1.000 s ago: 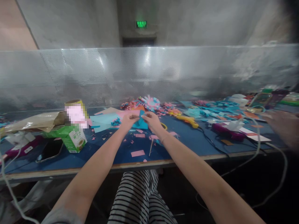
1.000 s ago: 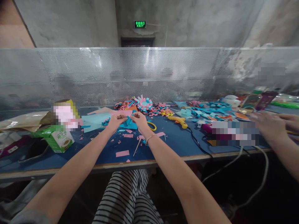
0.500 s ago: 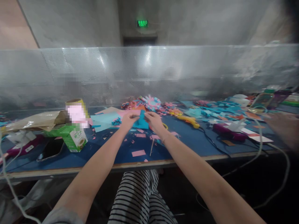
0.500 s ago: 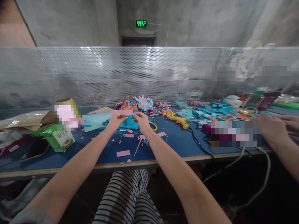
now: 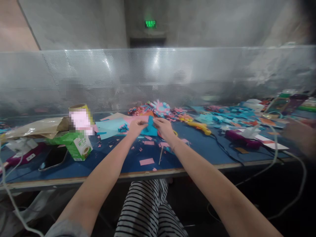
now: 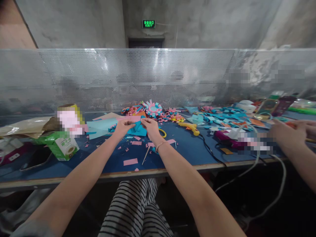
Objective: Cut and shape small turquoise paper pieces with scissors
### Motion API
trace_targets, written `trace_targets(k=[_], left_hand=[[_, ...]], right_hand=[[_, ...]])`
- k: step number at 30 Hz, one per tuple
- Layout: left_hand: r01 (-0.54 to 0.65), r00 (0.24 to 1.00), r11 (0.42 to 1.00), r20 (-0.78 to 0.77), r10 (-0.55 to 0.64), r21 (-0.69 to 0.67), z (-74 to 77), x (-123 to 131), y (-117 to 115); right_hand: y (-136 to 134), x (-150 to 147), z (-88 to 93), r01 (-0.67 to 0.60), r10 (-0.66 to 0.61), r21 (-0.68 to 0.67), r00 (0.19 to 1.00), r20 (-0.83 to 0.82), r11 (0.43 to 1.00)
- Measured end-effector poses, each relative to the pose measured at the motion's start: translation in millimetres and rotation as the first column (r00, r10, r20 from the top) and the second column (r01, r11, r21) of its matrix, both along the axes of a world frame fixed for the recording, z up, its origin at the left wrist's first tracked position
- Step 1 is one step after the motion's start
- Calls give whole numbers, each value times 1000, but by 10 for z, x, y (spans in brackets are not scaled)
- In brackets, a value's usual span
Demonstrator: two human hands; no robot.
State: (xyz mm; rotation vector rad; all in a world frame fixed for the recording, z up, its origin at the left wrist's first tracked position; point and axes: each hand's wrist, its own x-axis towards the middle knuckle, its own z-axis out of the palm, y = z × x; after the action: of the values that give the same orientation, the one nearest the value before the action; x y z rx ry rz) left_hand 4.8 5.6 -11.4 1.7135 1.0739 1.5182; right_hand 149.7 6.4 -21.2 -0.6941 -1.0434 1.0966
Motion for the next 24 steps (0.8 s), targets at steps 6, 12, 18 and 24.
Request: trace_targets(k=[6, 12, 18, 24], left_hand=[[22, 999, 1000, 26, -22, -5, -34, 0, 50], [15, 1000, 1000, -10, -15, 0, -10, 3, 10], [18, 998, 1000, -65, -17, 10, 4, 3, -1], [30, 999, 1000, 25, -30, 1, -31, 9, 28]], right_hand=[[23, -3, -19, 37, -37, 4, 999, 33, 999], [76, -5, -59, 53, -55, 49, 997, 48, 997], [37, 6, -30, 86, -93, 75, 992, 85, 993], [39, -5, -31, 59, -64, 76, 995, 70, 995]])
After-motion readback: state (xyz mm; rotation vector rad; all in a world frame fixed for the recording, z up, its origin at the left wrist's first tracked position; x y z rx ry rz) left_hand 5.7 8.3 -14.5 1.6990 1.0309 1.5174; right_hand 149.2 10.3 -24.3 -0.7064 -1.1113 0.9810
